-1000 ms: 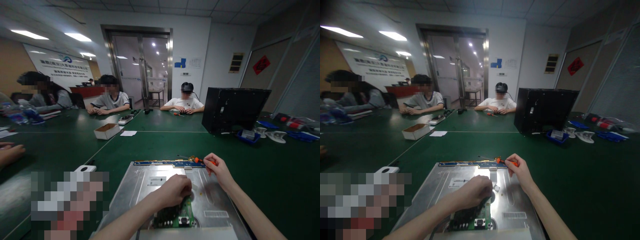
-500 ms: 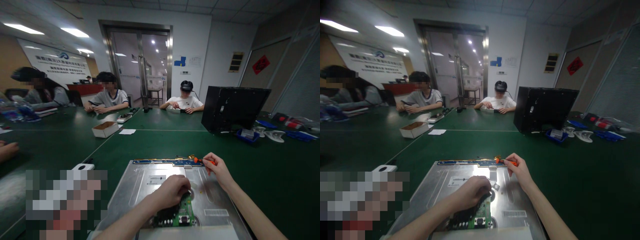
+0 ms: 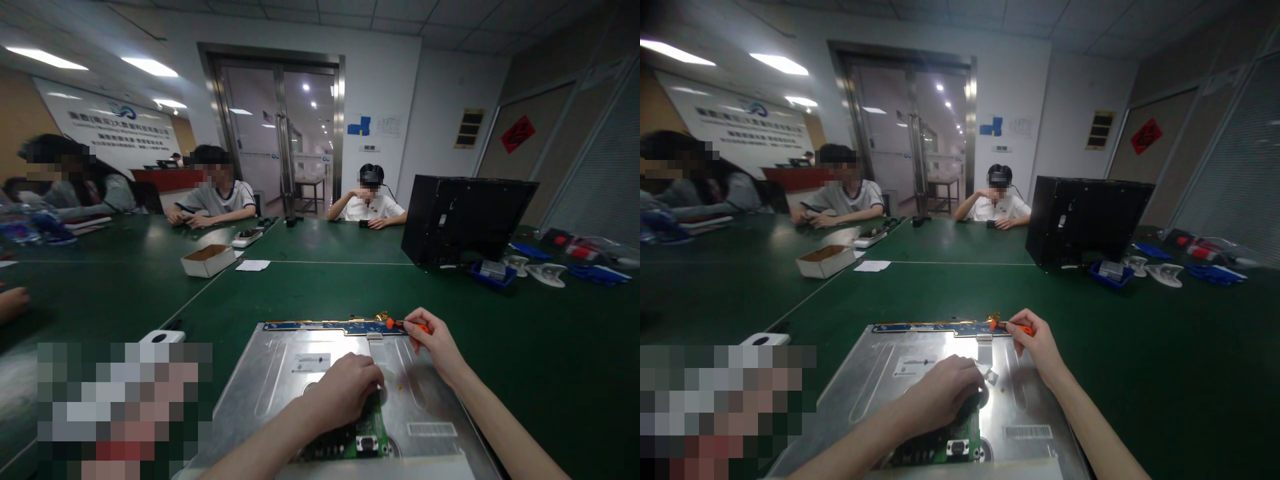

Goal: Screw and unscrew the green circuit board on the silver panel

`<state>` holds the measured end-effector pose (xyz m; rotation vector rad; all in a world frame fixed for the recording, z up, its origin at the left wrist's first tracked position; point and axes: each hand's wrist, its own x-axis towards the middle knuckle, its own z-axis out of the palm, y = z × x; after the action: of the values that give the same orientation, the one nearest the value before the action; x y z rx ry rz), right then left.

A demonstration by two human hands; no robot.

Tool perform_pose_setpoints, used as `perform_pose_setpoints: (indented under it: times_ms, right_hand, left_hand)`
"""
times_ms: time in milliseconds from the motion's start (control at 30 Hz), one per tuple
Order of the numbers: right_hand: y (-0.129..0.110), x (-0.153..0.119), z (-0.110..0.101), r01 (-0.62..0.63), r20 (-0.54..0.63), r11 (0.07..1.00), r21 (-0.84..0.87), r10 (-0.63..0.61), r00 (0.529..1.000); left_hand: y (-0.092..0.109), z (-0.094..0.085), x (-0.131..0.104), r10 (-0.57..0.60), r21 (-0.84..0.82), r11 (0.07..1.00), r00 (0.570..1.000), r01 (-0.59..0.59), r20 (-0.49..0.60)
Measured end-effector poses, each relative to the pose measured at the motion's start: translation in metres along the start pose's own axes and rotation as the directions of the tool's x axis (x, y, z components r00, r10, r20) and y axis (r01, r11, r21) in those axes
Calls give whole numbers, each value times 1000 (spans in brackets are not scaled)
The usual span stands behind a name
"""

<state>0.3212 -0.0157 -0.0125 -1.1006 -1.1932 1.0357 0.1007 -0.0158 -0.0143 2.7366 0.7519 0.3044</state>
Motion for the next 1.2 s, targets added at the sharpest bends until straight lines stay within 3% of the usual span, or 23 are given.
perform_pose_setpoints:
  times_ms: [333,567,800,933,1033,1200]
  right_hand:
    - [1,0,-1,-12,8,1000,6,12,1000]
    - [-2,-4,8,-5,-17,997,72,6,1000]
    - [-26,8,29,48,-104,986,157,-32,994]
    - [-36,12,36,108,-216,977,184,-67,974]
    - [-30,5,35,117,-282,971,211,-54,958]
    - [-12,-3,30,84,-299,964,252,-4,954]
  left_hand:
    - [-3,1,-2,28,-24,999,999,-28,-25]
    - [-5,3,2,-91,-227,971,993,71,-81]
    - [-7,3,5,-135,-329,938,989,109,-57]
    - [-9,2,4,-138,-367,923,990,117,-31]
    - [-10,2,4,-138,-358,926,990,120,-23]
    - [-7,2,4,-164,-331,932,986,145,-30]
